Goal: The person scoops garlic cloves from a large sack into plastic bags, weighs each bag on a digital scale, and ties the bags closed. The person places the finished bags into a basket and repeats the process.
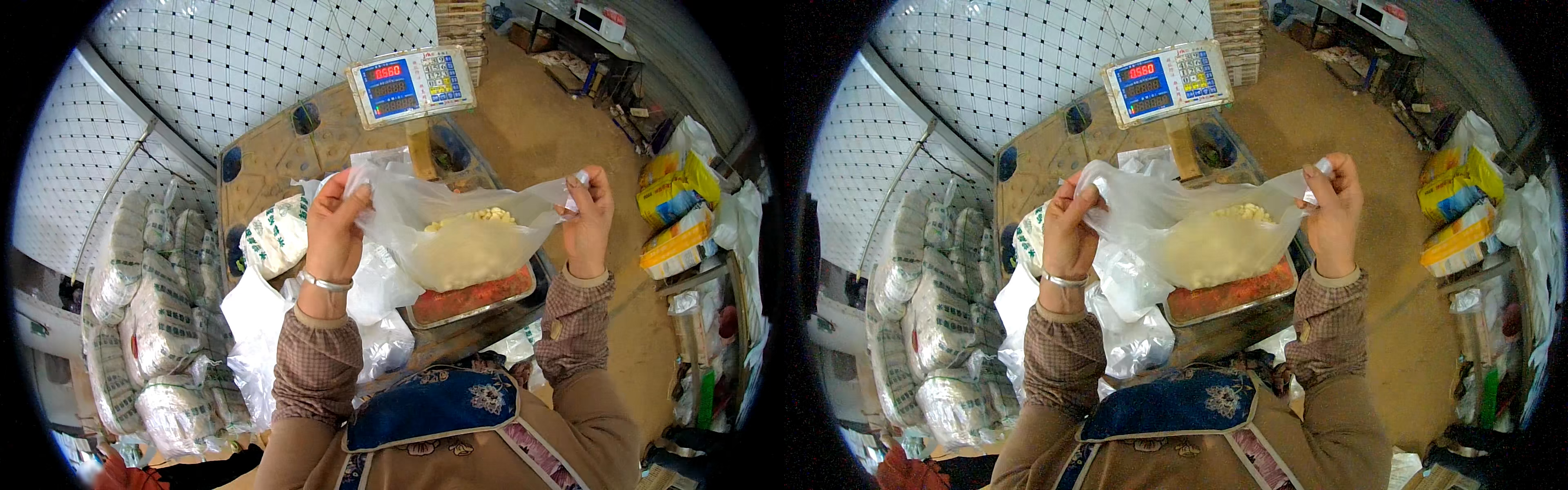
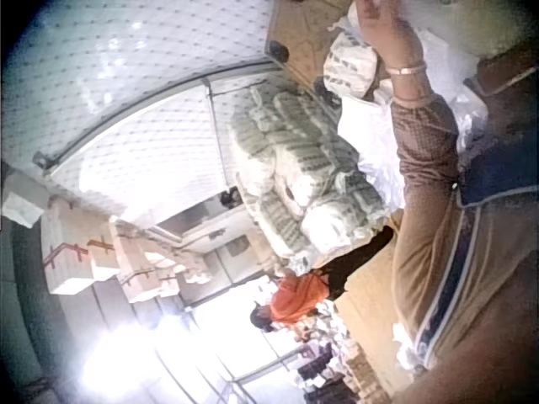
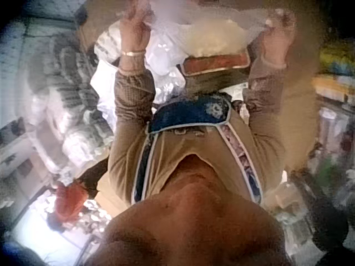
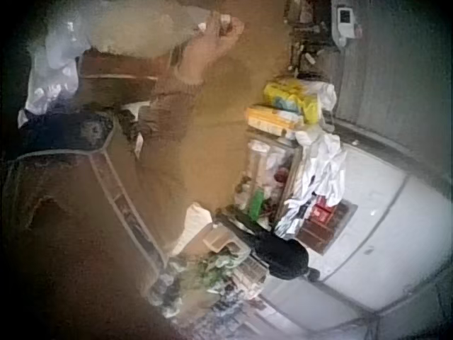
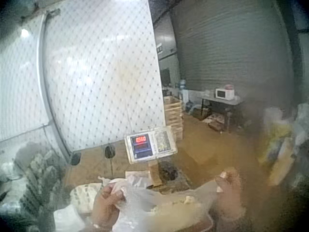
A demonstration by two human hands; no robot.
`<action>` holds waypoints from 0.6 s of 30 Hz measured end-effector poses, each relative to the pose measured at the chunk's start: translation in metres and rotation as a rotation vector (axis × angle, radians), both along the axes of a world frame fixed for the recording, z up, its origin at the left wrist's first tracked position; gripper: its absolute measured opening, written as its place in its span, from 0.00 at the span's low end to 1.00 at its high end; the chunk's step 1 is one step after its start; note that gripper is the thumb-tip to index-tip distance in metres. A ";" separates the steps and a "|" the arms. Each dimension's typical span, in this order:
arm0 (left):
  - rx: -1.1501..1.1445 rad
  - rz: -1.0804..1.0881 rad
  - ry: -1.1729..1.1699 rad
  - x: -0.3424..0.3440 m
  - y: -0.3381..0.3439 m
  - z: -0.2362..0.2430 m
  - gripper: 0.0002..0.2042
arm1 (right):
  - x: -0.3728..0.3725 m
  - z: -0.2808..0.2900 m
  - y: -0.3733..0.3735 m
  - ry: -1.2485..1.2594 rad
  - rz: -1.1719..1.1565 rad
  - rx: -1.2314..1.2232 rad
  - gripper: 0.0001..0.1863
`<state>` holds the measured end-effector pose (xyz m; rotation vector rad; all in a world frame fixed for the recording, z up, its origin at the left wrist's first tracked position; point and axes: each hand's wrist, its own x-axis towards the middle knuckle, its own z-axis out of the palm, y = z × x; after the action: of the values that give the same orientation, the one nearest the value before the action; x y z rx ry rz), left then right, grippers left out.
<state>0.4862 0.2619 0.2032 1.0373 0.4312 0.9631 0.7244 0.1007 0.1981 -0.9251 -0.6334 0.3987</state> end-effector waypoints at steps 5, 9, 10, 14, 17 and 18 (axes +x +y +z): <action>0.273 -0.100 0.320 0.029 -0.034 -0.024 0.22 | -0.032 -0.035 0.010 -0.501 0.100 -0.425 0.14; 0.991 -0.162 0.460 0.062 -0.059 -0.004 0.23 | -0.052 -0.060 0.029 -0.675 0.272 -0.245 0.09; 1.185 0.035 0.434 0.068 -0.052 0.002 0.23 | -0.048 -0.055 0.028 -0.617 0.245 -0.314 0.08; 1.275 -0.234 0.399 0.084 -0.033 -0.061 0.21 | -0.032 -0.040 0.023 -0.555 0.209 -0.428 0.07; 0.481 -0.403 0.394 0.082 -0.033 -0.089 0.15 | -0.022 -0.033 0.021 -0.474 0.166 -0.364 0.07; 0.220 -0.366 0.291 0.081 -0.031 -0.092 0.14 | -0.011 -0.031 0.018 -0.402 0.155 -0.345 0.08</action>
<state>0.5674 0.2306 0.1113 1.4090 0.3603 0.5405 0.7137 0.1188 0.1673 -1.3060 -1.0291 0.4735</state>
